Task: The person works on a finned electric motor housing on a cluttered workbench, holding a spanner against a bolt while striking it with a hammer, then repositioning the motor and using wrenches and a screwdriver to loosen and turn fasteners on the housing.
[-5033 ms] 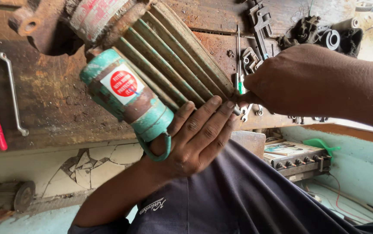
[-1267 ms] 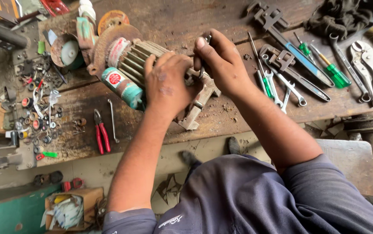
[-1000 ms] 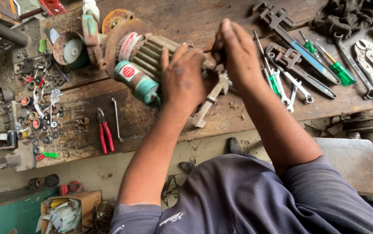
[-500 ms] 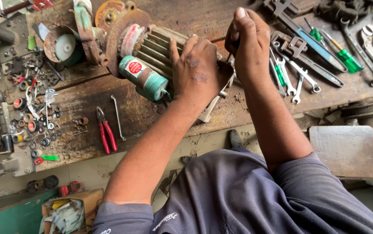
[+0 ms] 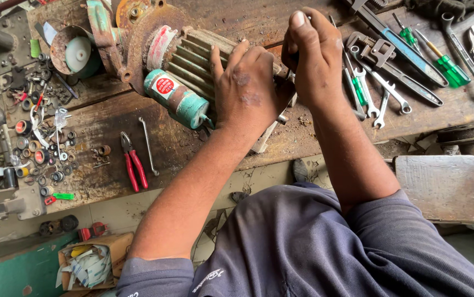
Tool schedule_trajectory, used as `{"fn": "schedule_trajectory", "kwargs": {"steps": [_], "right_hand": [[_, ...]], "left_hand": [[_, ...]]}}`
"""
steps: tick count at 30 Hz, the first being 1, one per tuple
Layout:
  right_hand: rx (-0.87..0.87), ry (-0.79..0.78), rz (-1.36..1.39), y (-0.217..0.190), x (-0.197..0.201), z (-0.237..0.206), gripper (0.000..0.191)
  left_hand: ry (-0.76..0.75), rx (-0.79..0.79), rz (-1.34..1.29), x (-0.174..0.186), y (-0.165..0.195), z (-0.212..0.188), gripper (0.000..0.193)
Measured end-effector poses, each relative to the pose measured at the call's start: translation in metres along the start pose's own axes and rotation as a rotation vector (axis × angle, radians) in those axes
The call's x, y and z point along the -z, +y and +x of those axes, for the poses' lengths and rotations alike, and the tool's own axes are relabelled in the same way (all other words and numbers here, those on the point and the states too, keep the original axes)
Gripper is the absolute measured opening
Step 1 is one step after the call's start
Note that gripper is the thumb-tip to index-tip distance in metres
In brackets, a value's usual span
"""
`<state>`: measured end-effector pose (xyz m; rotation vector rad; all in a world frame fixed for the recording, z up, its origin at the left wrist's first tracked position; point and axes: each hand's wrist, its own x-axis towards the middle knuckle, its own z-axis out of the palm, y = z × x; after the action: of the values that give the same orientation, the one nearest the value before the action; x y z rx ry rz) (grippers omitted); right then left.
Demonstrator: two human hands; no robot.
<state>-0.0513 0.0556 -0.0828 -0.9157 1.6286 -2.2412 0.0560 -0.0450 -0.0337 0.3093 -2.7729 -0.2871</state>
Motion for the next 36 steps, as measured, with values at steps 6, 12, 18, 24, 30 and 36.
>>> {"fn": "schedule_trajectory", "kwargs": {"steps": [6,12,18,24,30,36], "right_hand": [[0.010,-0.035,0.047,0.000,0.002,-0.005,0.042],[0.088,-0.078,-0.065,0.000,0.003,-0.007,0.041],[0.155,-0.213,-0.181,-0.008,0.006,-0.008,0.039],[0.274,-0.294,-0.288,-0.020,0.005,-0.013,0.035],[0.187,-0.260,-0.289,-0.035,0.002,-0.015,0.027],[0.189,-0.301,-0.315,-0.043,0.011,-0.017,0.027]], "left_hand": [[0.001,0.002,0.009,-0.001,0.000,0.001,0.044],[-0.006,0.023,-0.012,-0.002,0.000,0.002,0.038],[0.008,0.055,-0.020,-0.007,0.000,0.001,0.023],[0.049,0.053,-0.045,-0.009,0.000,0.000,0.020],[0.068,0.052,-0.062,0.002,0.006,0.001,0.019],[0.027,0.061,-0.026,0.005,0.009,0.004,0.018]]}}
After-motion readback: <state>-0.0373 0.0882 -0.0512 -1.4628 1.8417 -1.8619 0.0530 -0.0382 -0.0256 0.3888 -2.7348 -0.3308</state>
